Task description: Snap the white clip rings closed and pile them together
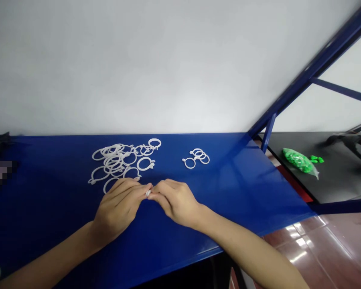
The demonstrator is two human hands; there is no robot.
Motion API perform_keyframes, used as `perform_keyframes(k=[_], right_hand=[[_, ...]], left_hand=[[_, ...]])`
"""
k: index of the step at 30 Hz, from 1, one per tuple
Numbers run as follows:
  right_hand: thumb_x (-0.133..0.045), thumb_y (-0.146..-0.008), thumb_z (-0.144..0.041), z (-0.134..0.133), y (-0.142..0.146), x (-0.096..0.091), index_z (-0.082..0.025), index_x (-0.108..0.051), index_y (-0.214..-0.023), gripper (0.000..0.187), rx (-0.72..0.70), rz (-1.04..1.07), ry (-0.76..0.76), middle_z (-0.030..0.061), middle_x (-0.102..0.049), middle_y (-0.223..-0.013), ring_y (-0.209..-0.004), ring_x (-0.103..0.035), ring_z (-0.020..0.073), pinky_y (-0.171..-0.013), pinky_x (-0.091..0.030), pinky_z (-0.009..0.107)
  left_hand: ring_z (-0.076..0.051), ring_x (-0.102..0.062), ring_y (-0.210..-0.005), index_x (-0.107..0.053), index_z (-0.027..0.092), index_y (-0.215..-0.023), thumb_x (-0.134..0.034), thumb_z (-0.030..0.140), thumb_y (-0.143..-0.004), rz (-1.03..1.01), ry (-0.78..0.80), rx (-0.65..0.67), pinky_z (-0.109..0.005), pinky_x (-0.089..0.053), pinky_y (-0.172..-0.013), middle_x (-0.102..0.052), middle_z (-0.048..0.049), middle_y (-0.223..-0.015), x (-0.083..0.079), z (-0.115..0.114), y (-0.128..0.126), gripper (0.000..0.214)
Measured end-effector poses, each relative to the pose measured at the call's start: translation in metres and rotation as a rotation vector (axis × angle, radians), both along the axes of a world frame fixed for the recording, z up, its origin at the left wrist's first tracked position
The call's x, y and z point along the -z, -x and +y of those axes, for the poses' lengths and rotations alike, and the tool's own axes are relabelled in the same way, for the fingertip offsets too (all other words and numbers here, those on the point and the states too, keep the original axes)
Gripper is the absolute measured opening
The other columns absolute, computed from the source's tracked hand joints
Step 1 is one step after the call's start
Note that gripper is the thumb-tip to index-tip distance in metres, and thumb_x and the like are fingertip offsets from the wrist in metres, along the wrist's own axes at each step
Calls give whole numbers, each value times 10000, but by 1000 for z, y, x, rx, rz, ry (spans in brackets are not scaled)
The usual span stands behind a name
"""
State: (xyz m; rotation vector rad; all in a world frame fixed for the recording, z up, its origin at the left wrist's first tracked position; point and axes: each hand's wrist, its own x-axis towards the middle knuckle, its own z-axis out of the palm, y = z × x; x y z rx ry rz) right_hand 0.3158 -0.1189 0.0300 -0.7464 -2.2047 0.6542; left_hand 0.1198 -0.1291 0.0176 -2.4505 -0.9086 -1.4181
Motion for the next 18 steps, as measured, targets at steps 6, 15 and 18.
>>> perform_keyframes(k=[6, 15, 18], right_hand=[[-460, -1039, -204, -1, 1, 3, -190, -580, -946, 153, -37, -34, 22, 11, -658, -823, -684, -603, 108, -651, -482, 217], [-493, -1033, -329, 41, -29, -3, -205, -634, -1012, 189, 472, -474, -122, 47, -677, -976, -804, -652, 156, -677, -481, 250], [-509, -1018, -337, 56, -46, -2, -216, -655, -1046, 192, 754, -631, -108, 63, -657, -1059, -783, -648, 161, -619, -462, 255]], left_hand=[[-191, -674, -773, -639, 57, -1055, -648, -24, -869, 92, -62, -10, -402, -540, -828, -744, -75, -828, 2, -3, 3, 203], [-287, -613, -1129, -633, 86, -1231, -548, 186, -972, 239, 145, -112, -453, -491, -979, -705, -130, -1200, 8, 4, -5, 290], [-268, -615, -1109, -693, 141, -1101, -511, 180, -988, 301, 190, -15, -455, -489, -996, -735, -70, -1090, 14, 4, -3, 217]])
